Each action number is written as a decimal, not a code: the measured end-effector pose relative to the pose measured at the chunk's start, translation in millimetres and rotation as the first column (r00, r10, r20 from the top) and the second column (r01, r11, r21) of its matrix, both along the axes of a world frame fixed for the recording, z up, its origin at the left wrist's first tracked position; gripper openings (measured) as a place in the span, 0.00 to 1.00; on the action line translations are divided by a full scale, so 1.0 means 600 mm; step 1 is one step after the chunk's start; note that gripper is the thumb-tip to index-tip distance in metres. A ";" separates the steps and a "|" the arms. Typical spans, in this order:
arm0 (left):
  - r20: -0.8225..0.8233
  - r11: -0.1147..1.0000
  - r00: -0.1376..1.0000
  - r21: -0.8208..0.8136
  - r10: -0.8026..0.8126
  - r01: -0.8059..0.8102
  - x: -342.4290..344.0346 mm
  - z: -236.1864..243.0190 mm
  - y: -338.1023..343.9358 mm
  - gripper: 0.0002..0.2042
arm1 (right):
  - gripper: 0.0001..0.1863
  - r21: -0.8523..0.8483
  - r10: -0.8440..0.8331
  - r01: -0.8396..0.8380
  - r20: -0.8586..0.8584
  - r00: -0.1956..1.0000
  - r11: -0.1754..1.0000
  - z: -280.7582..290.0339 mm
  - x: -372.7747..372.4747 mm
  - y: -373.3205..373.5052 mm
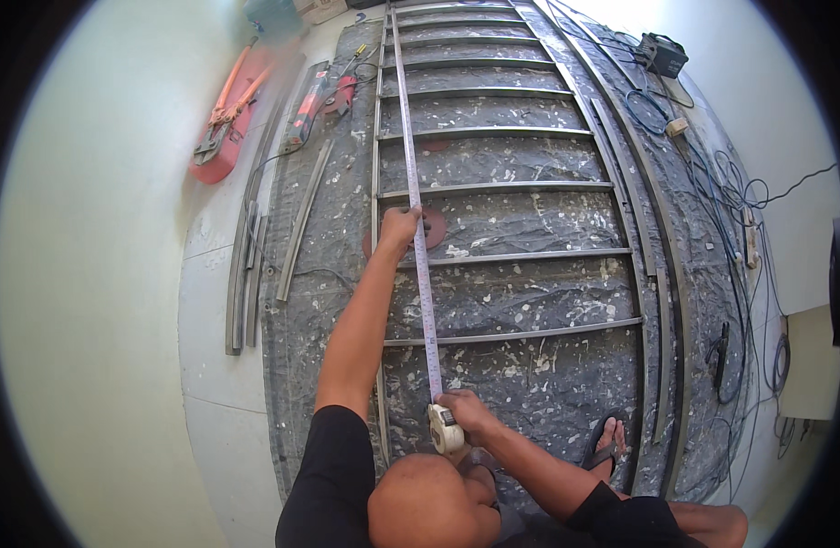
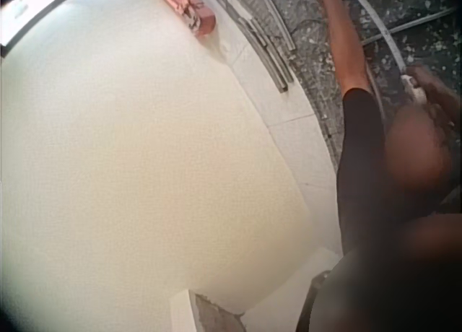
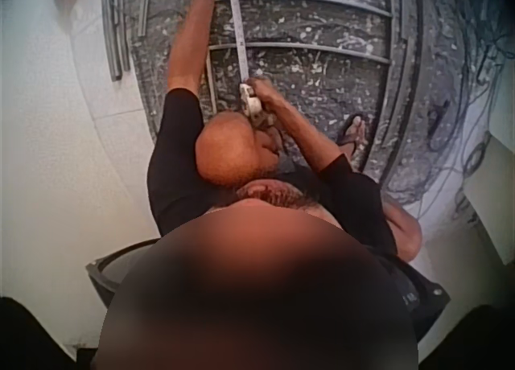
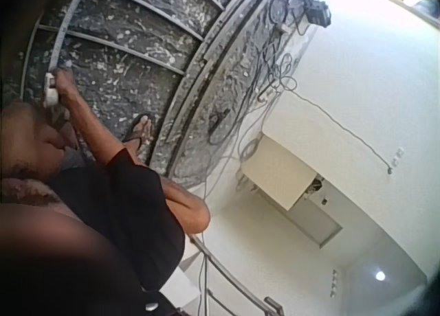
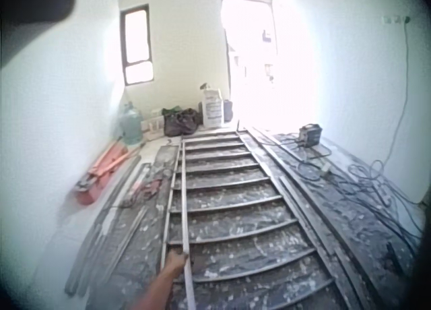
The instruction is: Assemble and weld a metal frame structure on the floor.
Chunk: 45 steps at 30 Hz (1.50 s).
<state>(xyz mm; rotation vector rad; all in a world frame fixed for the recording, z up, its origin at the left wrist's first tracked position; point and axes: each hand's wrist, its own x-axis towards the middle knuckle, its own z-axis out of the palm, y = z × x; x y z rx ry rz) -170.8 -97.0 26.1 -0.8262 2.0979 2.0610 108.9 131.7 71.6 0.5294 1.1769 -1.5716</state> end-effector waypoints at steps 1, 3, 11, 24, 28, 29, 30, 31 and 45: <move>-0.032 0.999 0.999 -0.051 -0.010 0.009 0.007 -0.005 -0.009 0.14 | 0.13 0.004 0.014 -0.014 -0.031 0.999 1.000 0.005 -0.005 -0.009; -0.024 0.993 1.000 -0.114 0.013 -0.016 0.013 -0.009 -0.014 0.14 | 0.13 0.008 0.027 -0.027 -0.034 0.999 1.000 0.008 -0.010 -0.021; -0.006 0.981 0.996 -0.170 0.091 -0.090 0.004 0.001 -0.024 0.15 | 0.14 0.028 0.093 -0.093 -0.024 0.995 0.995 -0.009 0.062 -0.015; -0.170 0.739 0.969 -0.628 0.178 -0.246 0.144 0.046 -0.080 0.17 | 0.15 0.062 0.122 -0.112 -0.196 0.973 0.992 -0.046 0.062 -0.063; -0.225 0.781 0.938 -0.521 0.264 -0.345 0.259 0.035 -0.106 0.14 | 0.16 0.060 0.119 -0.110 -0.171 0.978 0.992 -0.055 0.042 -0.073; -0.226 0.798 0.938 -0.494 0.264 -0.344 0.293 0.033 -0.096 0.13 | 0.15 0.060 0.090 -0.082 -0.146 0.985 0.995 -0.063 0.039 -0.074; -0.240 0.805 0.933 -0.477 0.267 -0.353 0.325 0.041 -0.094 0.11 | 0.15 0.045 0.066 -0.060 -0.129 0.989 0.997 -0.069 0.037 -0.081; -0.212 0.821 0.931 -0.442 0.297 -0.362 0.357 0.037 -0.092 0.09 | 0.16 0.056 0.105 -0.098 -0.138 0.985 0.994 -0.072 0.039 -0.085; -0.087 0.818 0.929 -0.449 0.360 -0.359 0.508 0.000 0.010 0.09 | 0.19 0.142 0.113 -0.084 -0.211 0.971 0.986 -0.098 0.060 -0.144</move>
